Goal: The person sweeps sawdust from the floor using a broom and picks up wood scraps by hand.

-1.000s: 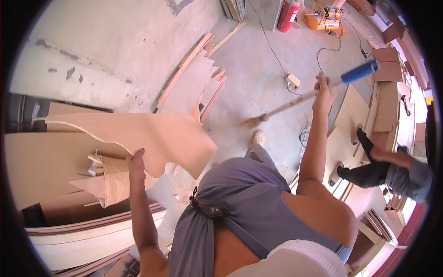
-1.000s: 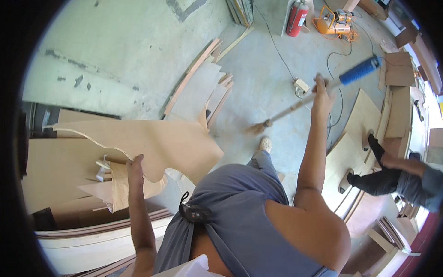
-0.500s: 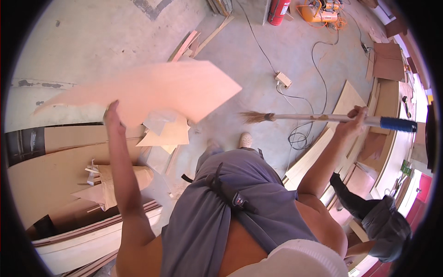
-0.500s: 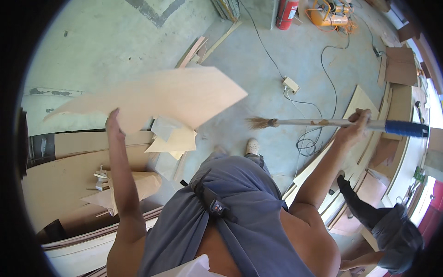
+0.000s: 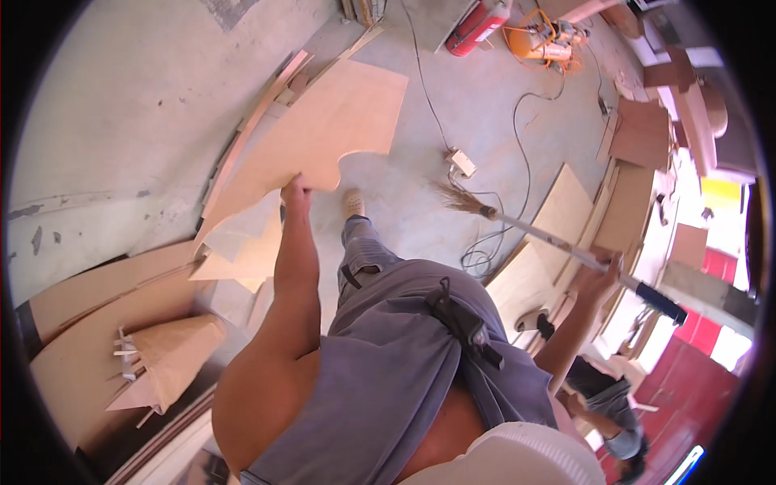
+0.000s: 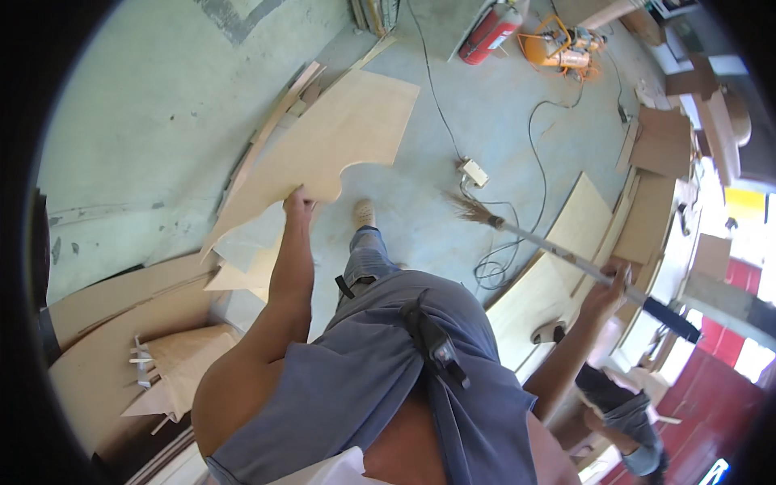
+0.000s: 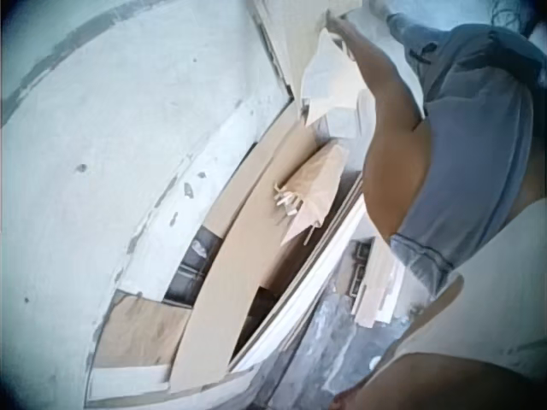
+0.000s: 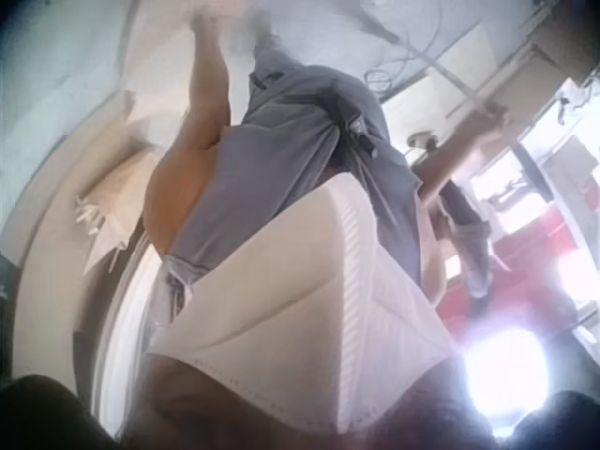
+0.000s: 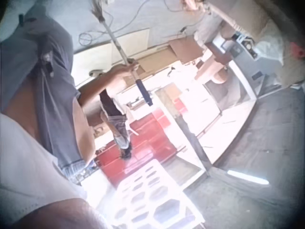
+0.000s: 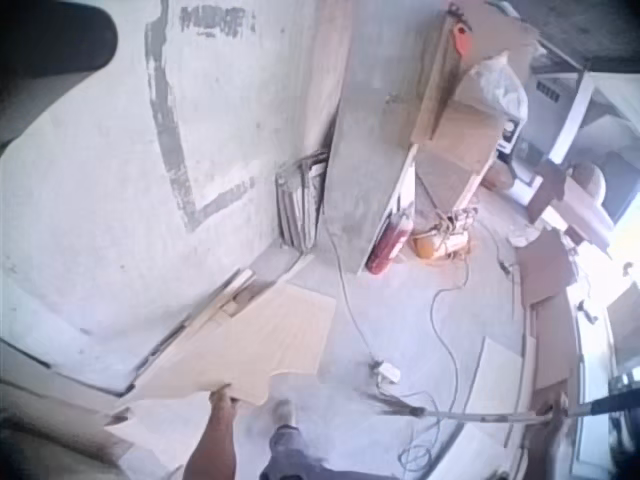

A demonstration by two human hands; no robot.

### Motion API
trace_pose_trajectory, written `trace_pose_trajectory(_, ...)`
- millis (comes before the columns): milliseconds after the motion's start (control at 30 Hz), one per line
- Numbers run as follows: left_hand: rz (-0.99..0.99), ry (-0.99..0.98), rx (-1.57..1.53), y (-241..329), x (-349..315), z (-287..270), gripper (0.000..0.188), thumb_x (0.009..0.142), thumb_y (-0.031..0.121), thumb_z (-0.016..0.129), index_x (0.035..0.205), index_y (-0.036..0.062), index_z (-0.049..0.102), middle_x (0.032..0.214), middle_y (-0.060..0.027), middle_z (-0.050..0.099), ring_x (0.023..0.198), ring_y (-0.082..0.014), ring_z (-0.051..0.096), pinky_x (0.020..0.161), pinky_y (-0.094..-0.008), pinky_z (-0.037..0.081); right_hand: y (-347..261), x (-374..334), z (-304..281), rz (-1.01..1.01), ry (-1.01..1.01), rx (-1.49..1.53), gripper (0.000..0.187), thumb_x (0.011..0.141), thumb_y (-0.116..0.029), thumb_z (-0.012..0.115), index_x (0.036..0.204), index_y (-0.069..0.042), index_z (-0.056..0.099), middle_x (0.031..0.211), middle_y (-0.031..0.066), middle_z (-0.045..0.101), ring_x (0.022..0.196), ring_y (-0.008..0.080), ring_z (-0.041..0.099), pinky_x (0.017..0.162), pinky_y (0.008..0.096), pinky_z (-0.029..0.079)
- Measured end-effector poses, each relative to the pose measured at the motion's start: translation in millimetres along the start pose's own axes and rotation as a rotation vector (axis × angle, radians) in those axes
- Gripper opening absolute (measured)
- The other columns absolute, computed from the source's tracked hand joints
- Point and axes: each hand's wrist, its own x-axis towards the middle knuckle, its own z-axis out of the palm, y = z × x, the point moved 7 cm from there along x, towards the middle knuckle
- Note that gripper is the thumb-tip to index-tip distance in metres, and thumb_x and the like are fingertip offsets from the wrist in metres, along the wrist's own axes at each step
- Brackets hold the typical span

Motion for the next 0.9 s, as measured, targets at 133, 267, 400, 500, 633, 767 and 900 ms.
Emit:
trace_pose_trajectory(133,0.010,-0.123,0.066,20.2,7.2,-5.6,0.043,0.080,0.004,0.067,0.120,0.0066,0.052,0.117,-0.0112,0.060,0.103,-0.0250,0.063,0.085,-0.0414,0.057,-2.0,27.5,36.9,0.000,-0.011,-0.114,0.029,0.096,-0.025,0.059,0.074,-0.009,0.050,0.070,0.0004,0.043,0.069,0.0112,0.040,0.069,0.0295,0.033)
trace_pose_trajectory(267,-0.079,-0.203,0.004,28.9,-12.1,59.4,0.039,0.079,-0.002,0.065,0.116,0.0031,0.055,0.113,-0.0101,0.061,0.104,-0.0237,0.061,0.085,-0.0393,0.056,12.5,54.9,97.0,0.025,0.003,-0.051,0.025,0.093,-0.020,0.063,0.073,-0.009,0.051,0.069,0.0002,0.046,0.067,0.0105,0.042,0.068,0.0283,0.033)
trace_pose_trajectory(400,-0.056,-0.244,-0.008,44.0,-2.7,159.1,0.037,0.077,-0.002,0.068,0.112,0.0016,0.056,0.108,-0.0101,0.063,0.096,-0.0221,0.064,0.080,-0.0373,0.058,15.1,76.3,147.6,0.084,-0.062,-0.059,0.022,0.093,-0.015,0.065,0.075,-0.008,0.053,0.069,0.0003,0.047,0.067,0.0100,0.042,0.067,0.0254,0.033)
trace_pose_trajectory(500,-0.047,-0.263,0.040,69.5,20.6,205.9,0.038,0.074,-0.001,0.070,0.110,0.0005,0.055,0.104,-0.0111,0.063,0.093,-0.0227,0.065,0.080,-0.0371,0.058,11.1,84.7,166.4,0.080,-0.153,-0.041,0.020,0.093,-0.013,0.064,0.076,-0.008,0.055,0.070,0.0009,0.047,0.067,0.0101,0.042,0.066,0.0254,0.034)
trace_pose_trajectory(633,-0.069,-0.222,0.025,68.1,62.9,210.9,0.044,0.074,0.000,0.071,0.114,0.0003,0.053,0.108,-0.0128,0.062,0.097,-0.0249,0.064,0.082,-0.0389,0.058,14.1,86.1,158.3,0.120,-0.132,-0.031,0.019,0.092,-0.014,0.065,0.078,-0.007,0.056,0.071,0.0014,0.047,0.069,0.0102,0.042,0.066,0.0260,0.034)
trace_pose_trajectory(767,-0.145,-0.051,-0.017,22.7,73.6,124.2,0.058,0.074,-0.001,0.069,0.127,0.0019,0.047,0.121,-0.0149,0.057,0.104,-0.0286,0.061,0.084,-0.0458,0.056,16.5,86.7,137.1,0.123,-0.089,-0.093,0.021,0.092,-0.019,0.065,0.079,-0.007,0.055,0.072,0.0013,0.047,0.071,0.0112,0.042,0.069,0.0275,0.034)
trace_pose_trajectory(900,-0.124,0.358,0.053,-9.3,90.8,38.9,0.060,0.075,-0.004,0.064,0.131,-0.0005,0.045,0.123,-0.0165,0.056,0.106,-0.0313,0.061,0.083,-0.0443,0.056,16.4,91.5,123.2,0.091,-0.113,-0.153,0.023,0.096,-0.023,0.059,0.082,-0.006,0.055,0.074,-0.0004,0.043,0.073,0.0111,0.040,0.073,0.0267,0.033)
